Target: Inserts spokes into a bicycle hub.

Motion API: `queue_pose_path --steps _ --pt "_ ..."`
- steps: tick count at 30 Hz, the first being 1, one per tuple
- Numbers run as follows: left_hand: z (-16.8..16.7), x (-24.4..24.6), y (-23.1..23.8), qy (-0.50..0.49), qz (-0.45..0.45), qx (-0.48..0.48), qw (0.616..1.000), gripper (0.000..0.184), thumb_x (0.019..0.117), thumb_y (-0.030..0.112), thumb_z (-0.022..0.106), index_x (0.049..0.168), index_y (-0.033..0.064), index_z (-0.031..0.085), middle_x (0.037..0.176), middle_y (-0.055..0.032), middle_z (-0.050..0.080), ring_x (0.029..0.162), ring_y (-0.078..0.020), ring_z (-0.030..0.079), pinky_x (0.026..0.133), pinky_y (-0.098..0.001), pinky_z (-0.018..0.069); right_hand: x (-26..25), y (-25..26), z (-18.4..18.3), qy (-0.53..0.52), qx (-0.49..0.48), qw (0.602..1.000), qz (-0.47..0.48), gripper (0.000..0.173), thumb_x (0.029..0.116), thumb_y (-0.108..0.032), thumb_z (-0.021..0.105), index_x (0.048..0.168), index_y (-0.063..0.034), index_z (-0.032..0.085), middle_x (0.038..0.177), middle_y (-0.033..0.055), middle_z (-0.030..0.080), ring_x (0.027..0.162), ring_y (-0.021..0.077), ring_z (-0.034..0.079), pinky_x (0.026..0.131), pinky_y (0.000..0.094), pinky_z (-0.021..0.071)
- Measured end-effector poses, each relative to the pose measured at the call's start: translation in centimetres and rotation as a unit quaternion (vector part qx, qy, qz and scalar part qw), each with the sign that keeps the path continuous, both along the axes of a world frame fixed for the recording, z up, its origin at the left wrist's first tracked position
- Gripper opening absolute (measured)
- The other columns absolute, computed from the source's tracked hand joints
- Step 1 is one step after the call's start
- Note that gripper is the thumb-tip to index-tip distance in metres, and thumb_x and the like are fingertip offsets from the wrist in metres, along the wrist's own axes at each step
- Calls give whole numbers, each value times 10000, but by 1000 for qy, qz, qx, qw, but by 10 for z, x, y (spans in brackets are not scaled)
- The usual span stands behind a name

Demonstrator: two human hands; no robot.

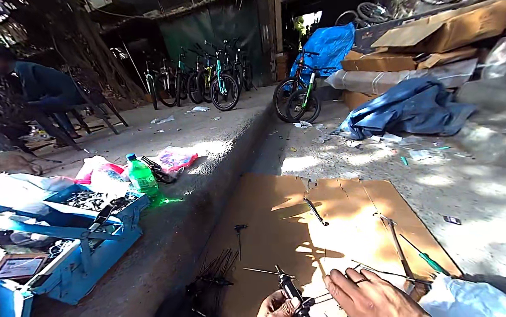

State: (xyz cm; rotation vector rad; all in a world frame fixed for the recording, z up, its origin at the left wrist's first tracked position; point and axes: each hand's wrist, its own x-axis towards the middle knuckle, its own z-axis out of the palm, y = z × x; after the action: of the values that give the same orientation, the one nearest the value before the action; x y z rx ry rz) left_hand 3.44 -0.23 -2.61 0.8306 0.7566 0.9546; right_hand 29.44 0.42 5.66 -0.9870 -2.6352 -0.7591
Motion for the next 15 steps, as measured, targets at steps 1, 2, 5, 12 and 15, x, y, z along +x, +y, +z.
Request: queue_pose_path --steps 1,2,5,12,15 --pt "1 0 2 10 40 10 999 222 1017 109 592 1185 -35 604 1068 -151 728 956 -226 712 892 -413 585 2 4 -5 18 -5 999 -26 168 1004 -54 531 1126 -84 642 998 104 662 708 270 659 533 377 534" --pt "1 0 4 19 74 23 997 237 999 89 625 1192 -46 602 1072 -155 731 972 -230 715 910 -415 585 4 9 -10 42 -8 998 -49 134 994 -71 548 1089 -90 640 972 106 652 688 270 652 519 379 530" --pt "5 -1 5 37 148 92 984 306 941 10 687 1226 -77 616 1095 -144 745 1022 -214 719 963 -395 578 10 19 -25 145 -66 982 -101 160 1022 -196 559 1105 -120 672 1041 118 674 746 285 696 553 415 579" --pt "-2 -15 10 361 261 370 815 340 901 247 782 1150 18 744 1152 -91 741 1149 -181 662 1088 -430 475 28 48 -59 301 -237 907 -175 264 945 -297 624 1148 -175 740 1198 85 684 878 271 718 677 504 593" --pt "-2 -21 14 459 275 454 713 306 916 272 734 1175 110 763 1178 -33 751 1159 -190 663 1071 -483 453 36 50 -62 285 -325 868 -242 383 906 -231 664 1275 -125 678 1261 132 657 1009 320 702 819 537 580"
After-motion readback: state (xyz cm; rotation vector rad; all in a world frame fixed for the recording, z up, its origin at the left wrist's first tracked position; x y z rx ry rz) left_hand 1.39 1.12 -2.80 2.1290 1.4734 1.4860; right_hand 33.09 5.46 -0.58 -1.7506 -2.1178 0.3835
